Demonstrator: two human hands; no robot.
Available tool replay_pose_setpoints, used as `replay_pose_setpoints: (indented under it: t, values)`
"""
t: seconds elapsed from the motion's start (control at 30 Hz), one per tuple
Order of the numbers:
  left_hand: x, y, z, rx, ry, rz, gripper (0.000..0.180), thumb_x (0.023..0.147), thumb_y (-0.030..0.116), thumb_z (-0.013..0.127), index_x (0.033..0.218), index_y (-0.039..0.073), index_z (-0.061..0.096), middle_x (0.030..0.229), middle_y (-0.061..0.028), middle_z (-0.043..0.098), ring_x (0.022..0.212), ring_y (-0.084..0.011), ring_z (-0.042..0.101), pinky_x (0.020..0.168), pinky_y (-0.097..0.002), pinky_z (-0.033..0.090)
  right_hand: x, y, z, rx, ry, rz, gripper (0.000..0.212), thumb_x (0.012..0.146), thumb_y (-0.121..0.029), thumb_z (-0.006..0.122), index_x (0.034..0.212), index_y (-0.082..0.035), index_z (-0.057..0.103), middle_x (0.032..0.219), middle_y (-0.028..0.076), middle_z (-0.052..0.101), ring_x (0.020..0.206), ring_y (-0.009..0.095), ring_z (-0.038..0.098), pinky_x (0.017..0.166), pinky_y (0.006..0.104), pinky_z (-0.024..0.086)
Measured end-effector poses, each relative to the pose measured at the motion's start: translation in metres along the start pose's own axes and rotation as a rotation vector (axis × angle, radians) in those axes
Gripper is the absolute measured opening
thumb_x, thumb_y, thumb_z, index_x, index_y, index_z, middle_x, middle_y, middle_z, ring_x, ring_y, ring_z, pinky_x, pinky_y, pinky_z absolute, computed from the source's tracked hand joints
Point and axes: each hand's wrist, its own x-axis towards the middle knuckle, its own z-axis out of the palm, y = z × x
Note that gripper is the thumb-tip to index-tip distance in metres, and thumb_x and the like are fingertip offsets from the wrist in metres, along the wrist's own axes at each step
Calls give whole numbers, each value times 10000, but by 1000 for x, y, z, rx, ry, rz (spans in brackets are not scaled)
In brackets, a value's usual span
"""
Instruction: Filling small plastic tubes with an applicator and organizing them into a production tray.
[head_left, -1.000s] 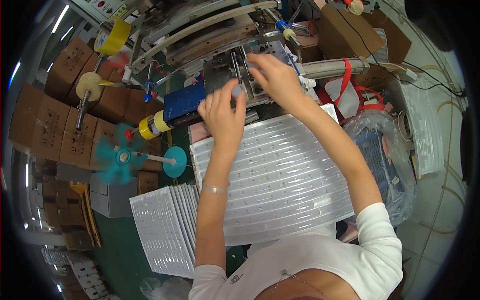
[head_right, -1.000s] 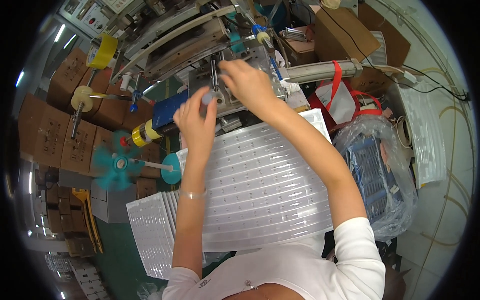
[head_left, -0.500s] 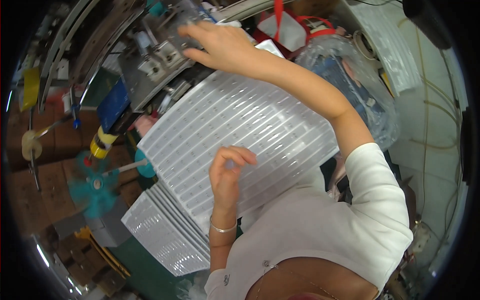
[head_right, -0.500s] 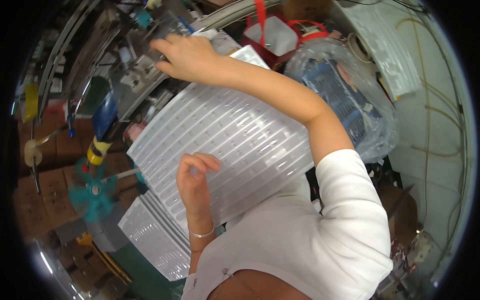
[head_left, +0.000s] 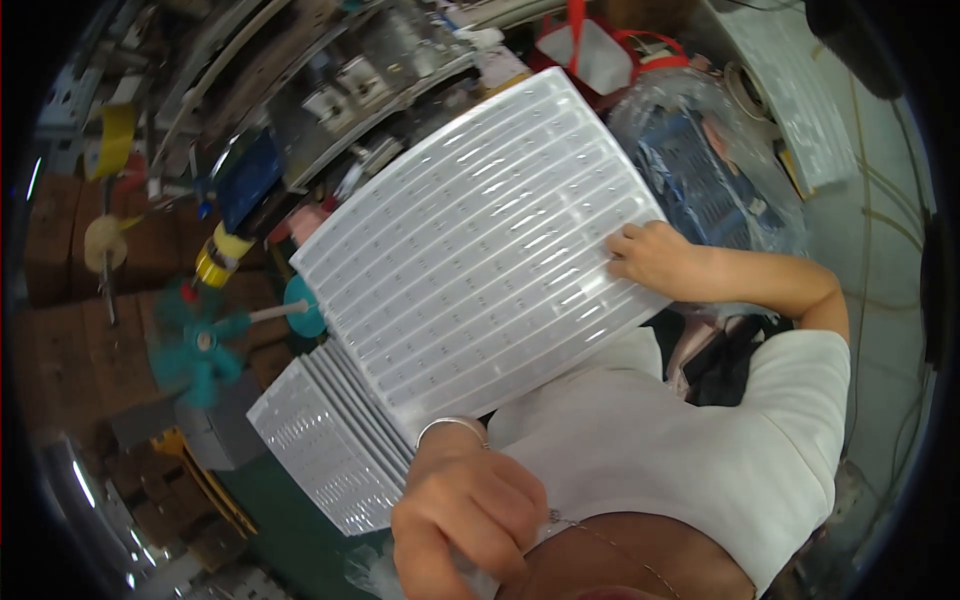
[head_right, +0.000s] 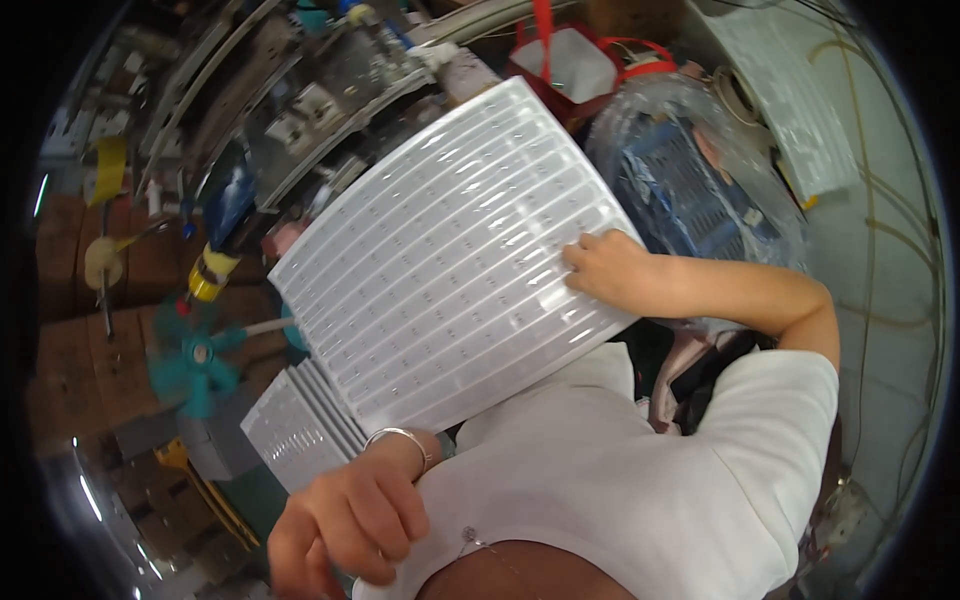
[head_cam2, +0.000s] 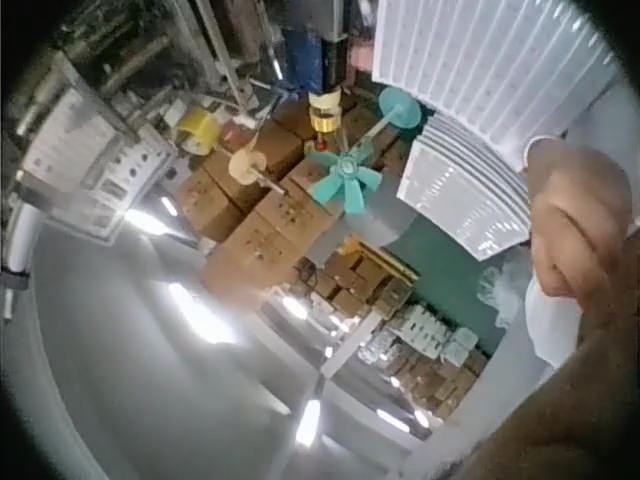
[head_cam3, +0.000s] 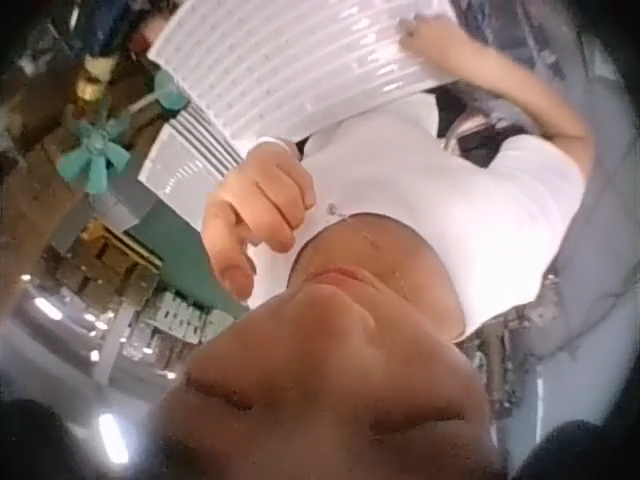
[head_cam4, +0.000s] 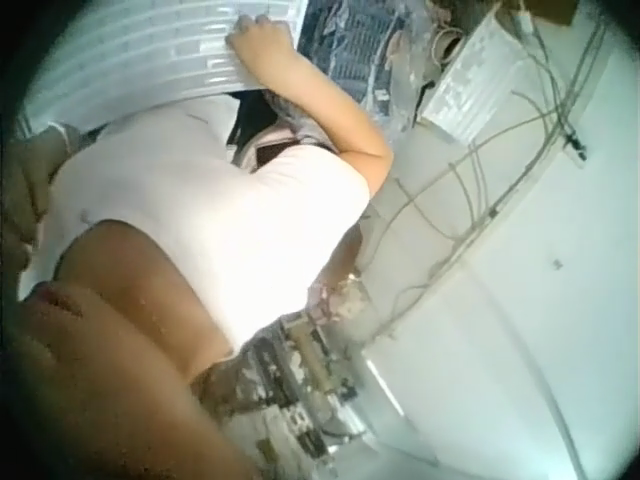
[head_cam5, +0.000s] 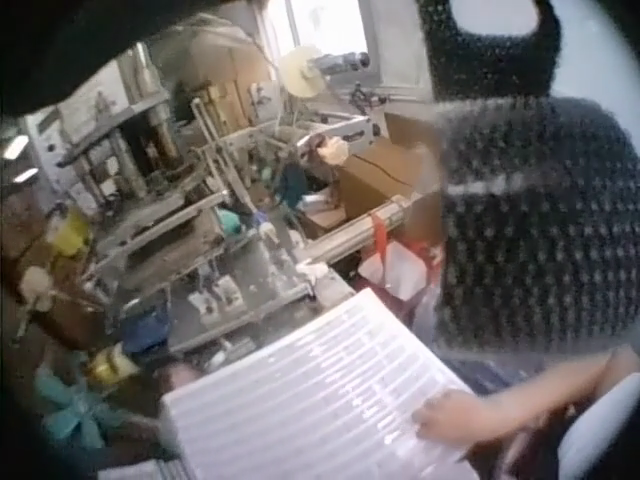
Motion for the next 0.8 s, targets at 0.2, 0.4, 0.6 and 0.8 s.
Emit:
replay_pose_setpoints:
  t: [0.2, 0.4, 0.6, 0.8]
  values:
    - [17, 21, 21, 171, 52, 44, 308, 868, 298, 628, 1130, 152, 557, 718, -63, 573, 522, -110, 489, 449, -220, 354, 30, 25, -57, 532, 211, 20, 234, 679, -51, 611, 907, -65, 557, 874, 72, 529, 815, 228, 586, 661, 341, 485]
    - [-29, 31, -26, 421, 211, -61, 149, 824, 128, 610, 703, 44, 590, 574, -74, 537, 413, -122, 410, 380, -266, 271, 111, 59, -84, 933, 529, 162, 237, 748, -68, 588, 963, -21, 502, 908, 117, 560, 846, 242, 576, 737, 325, 469]
    - [-69, 28, -135, 1564, 1054, -598, 248, 890, 153, 571, 1099, 28, 617, 878, -93, 623, 780, -217, 597, 722, -298, 465, 161, 71, -89, 1170, 653, 177, 206, 828, -147, 616, 976, -21, 550, 987, 59, 590, 878, 164, 575, 726, 269, 465]
    - [1, 25, -207, 2344, 705, -292, 297, 892, 249, 576, 1147, 101, 620, 1032, -137, 594, 822, -318, 631, 702, -414, 496, 176, 64, -104, 950, 878, 97, 249, 805, -127, 645, 1029, -30, 599, 1052, 63, 614, 903, 180, 598, 766, 279, 495]
